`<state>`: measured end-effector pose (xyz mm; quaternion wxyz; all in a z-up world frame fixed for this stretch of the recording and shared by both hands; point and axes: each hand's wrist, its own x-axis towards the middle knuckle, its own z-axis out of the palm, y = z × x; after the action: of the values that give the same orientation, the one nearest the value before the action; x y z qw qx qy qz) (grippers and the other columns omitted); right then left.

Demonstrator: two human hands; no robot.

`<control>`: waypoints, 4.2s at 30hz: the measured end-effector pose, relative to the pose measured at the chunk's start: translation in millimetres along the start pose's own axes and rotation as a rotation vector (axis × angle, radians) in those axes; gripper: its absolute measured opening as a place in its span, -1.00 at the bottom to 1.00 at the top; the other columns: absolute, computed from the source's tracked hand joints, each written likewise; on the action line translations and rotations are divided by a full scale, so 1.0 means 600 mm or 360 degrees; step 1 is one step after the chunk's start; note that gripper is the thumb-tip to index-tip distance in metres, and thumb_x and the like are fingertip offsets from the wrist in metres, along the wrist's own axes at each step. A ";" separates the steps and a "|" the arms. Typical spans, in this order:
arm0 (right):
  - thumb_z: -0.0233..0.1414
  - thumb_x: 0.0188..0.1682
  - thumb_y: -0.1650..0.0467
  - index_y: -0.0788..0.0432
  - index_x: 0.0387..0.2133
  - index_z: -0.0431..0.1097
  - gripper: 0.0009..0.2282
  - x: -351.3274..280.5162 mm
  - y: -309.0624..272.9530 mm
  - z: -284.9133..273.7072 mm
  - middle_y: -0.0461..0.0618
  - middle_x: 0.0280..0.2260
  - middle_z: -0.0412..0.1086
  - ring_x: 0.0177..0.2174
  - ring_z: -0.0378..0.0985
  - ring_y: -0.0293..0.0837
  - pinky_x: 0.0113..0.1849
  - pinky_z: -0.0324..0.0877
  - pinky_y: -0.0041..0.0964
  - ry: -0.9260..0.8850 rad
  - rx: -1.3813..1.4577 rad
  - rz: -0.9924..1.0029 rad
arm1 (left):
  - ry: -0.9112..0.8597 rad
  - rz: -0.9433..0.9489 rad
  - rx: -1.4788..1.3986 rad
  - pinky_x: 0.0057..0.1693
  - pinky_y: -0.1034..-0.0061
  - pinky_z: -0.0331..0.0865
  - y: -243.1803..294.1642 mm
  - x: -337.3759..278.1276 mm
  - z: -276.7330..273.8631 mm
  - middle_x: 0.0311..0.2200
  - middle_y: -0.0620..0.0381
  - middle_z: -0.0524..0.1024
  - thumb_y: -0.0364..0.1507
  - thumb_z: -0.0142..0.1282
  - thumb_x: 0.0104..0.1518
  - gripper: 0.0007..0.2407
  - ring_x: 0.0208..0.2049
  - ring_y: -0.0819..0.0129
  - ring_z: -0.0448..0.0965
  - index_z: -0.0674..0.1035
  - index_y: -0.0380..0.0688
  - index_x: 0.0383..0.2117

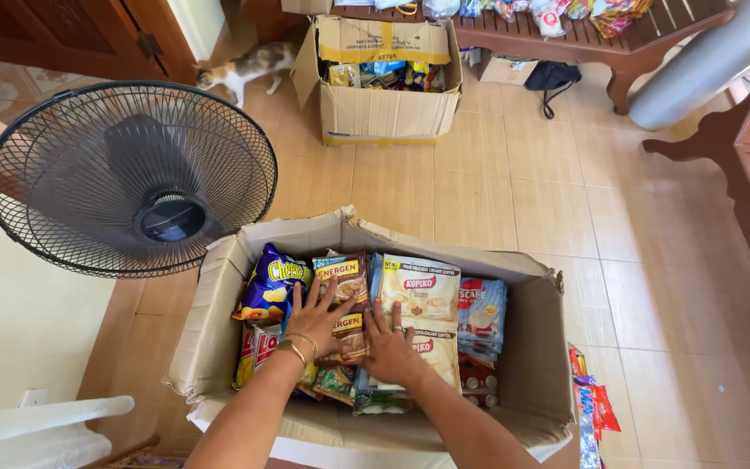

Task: The person is organizing and stocking various grocery items such as canned goods and coffee packets into a metal wire rack from a cardboard box.

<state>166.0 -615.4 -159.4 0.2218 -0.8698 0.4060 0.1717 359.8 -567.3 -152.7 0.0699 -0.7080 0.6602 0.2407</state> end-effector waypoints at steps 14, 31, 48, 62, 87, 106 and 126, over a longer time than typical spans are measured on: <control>0.22 -0.11 0.28 0.06 0.32 0.09 -0.31 -0.089 0.049 -0.016 0.22 0.42 -0.27 0.34 -0.22 0.38 0.21 0.12 0.20 0.0176 0.0364 -0.0509 | 0.0467 -0.0013 -0.0543 0.37 -0.19 -0.20 0.093 -0.107 0.015 0.43 -0.05 -0.02 -0.13 0.34 0.05 -0.37 0.46 -0.10 -0.20 0.35 0.22 0.29; -0.17 0.15 0.21 0.22 0.20 0.18 -0.56 -0.432 0.048 -0.055 0.20 0.20 0.28 0.08 0.41 0.13 0.10 0.30 0.10 -0.0622 0.3228 -0.0781 | 0.0472 0.0747 -0.4141 0.32 0.17 0.21 0.331 -0.475 0.022 0.25 -0.06 0.36 0.02 -0.27 0.28 -0.41 0.22 0.11 0.38 0.23 -0.05 0.35; -0.17 0.16 0.15 0.20 0.24 0.14 -0.52 -0.460 -0.188 -0.036 0.24 0.25 0.19 0.17 0.31 0.19 0.15 0.23 0.18 -0.1575 0.2855 -0.1022 | 0.1759 0.0717 -0.4076 0.38 0.12 0.10 0.329 -0.730 0.112 0.32 -0.12 0.27 0.12 -0.32 0.22 -0.32 0.32 0.05 0.27 0.14 0.01 0.40; -0.11 0.10 0.12 0.22 0.18 0.18 -0.49 -0.645 -0.361 0.221 0.19 0.17 0.29 0.13 0.36 0.11 0.11 0.27 0.10 -0.2256 0.2185 -0.0656 | 0.2745 0.0274 -0.4025 0.33 0.17 0.18 0.463 -1.011 0.365 0.30 0.00 0.33 -0.02 -0.25 0.27 -0.43 0.29 0.19 0.30 0.21 0.02 0.37; -0.07 0.11 0.34 0.23 0.08 0.33 -0.68 -0.458 -0.401 0.800 0.18 0.01 0.46 -0.04 0.51 0.06 -0.01 0.42 -0.01 -0.2225 0.1556 -0.0548 | 0.2361 -0.1289 -0.3634 0.19 0.31 0.38 0.210 -0.988 0.955 0.13 0.17 0.54 -0.26 -0.06 0.26 -0.60 0.10 0.29 0.54 0.44 0.03 0.23; 0.04 0.03 0.56 0.28 -0.10 0.42 -0.82 -0.328 -0.592 1.107 0.15 -0.10 0.44 -0.07 0.51 0.04 -0.02 0.40 -0.17 -0.0152 0.0965 -0.2788 | 0.2557 -0.2345 -0.0240 -0.05 0.09 0.43 -0.233 -1.107 1.340 -0.14 -0.29 0.48 -0.64 0.03 0.07 -0.73 -0.13 -0.21 0.49 0.52 -0.27 -0.07; 0.09 -0.17 0.62 0.25 -0.34 0.42 -0.85 -0.299 -0.577 1.186 0.09 -0.28 0.38 -0.29 0.50 0.07 -0.24 0.43 -0.12 0.0277 0.0689 -0.2867 | 0.1353 -0.3128 -0.0900 0.10 0.08 0.39 -0.414 -1.186 1.370 -0.05 -0.19 0.55 -0.36 0.22 0.14 -0.66 0.00 0.01 0.55 0.52 -0.20 0.02</control>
<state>242.7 69.5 -588.0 0.3977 -0.8064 -0.3838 -0.2104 387.1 445.9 -617.9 -0.1660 -0.9392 -0.2979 -0.0402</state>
